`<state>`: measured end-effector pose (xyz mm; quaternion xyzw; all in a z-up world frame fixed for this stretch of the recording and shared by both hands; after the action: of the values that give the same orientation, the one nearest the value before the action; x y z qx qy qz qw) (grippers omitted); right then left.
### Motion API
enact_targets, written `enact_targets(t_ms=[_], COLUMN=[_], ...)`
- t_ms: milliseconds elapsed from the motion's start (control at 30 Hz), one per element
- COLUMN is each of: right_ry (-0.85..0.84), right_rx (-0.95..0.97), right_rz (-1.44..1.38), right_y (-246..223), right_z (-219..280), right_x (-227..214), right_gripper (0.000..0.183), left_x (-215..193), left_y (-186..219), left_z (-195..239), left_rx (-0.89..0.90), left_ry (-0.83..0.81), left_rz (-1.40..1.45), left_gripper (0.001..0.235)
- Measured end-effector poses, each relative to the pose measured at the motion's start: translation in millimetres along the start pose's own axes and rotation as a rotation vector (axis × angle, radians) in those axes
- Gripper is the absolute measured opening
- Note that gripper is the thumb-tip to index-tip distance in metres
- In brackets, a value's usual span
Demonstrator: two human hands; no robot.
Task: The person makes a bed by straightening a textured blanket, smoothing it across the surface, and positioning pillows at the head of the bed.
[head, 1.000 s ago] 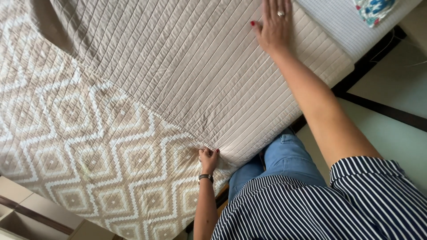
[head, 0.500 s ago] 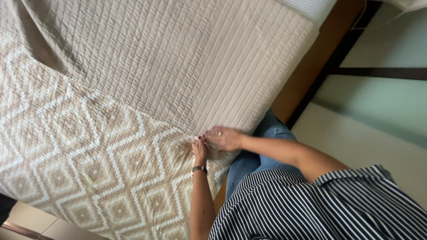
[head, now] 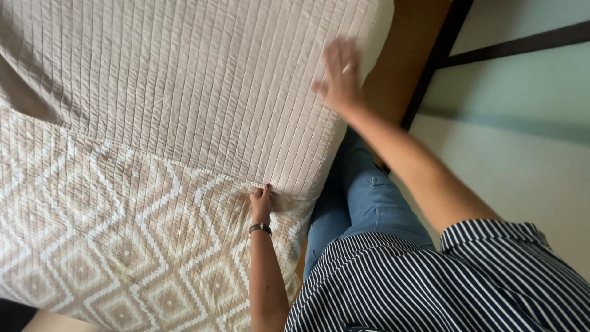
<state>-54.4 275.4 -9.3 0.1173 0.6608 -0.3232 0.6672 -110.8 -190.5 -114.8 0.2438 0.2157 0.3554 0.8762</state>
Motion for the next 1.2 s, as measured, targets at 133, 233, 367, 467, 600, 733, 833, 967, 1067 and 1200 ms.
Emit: enact_targets(t_ms=[133,233,367,467,600,733,833,967,1067,1200], right_ry=[0.046,0.021,-0.02,0.031,-0.166,-0.291,-0.197,-0.128,-0.141,-0.089], right_rx=[-0.455,-0.803,-1.006,-0.757,-0.447,0.066,-0.128,-0.691,-0.928,-1.197], right_rz=[-0.055,-0.134,-0.426,-0.154,-0.15,0.021,0.036,0.108,-0.133,-0.373], right_y=[-128,-185,-172,-90,-2,17,-44,-158,-191,-164], right_z=[129,207,203,109,17,-6,36,154,191,116], right_x=[54,57,89,39,-8,-16,13,87,119,87], right_gripper=[0.098,0.074,0.088,0.084,0.084,0.081,0.084,0.087,0.08,0.084], left_x=[-2,1,2,0,5,5,8,3,1,0], left_y=[-2,-5,2,-6,18,22,26,12,8,5], left_z=[-4,-8,-5,-9,6,9,8,1,-3,-2], left_rx=[0.038,0.048,0.064,0.12,-0.111,-0.082,-0.025,0.063,0.058,0.076], left_ry=[-0.082,-0.132,-0.163,-0.19,-0.197,-0.194,-0.16,-0.11,-0.07,-0.035], left_rz=[0.009,0.052,0.1,0.111,0.006,0.002,0.054,0.043,0.026,-0.015], left_gripper=[0.035,0.034,0.035,0.034,0.039,0.041,0.035,0.034,0.033,0.035])
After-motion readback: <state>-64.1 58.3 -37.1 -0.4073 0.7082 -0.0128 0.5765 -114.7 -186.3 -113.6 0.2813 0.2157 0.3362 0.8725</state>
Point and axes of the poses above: each hand's wrist, its own z-axis away from the middle knuckle, its own x-axis out of the palm, y = z × x, the point moved 7 cm from there along -z, towards the middle knuckle, and after that the axes turned 15 degrees about -y, right-handed, at the moved point
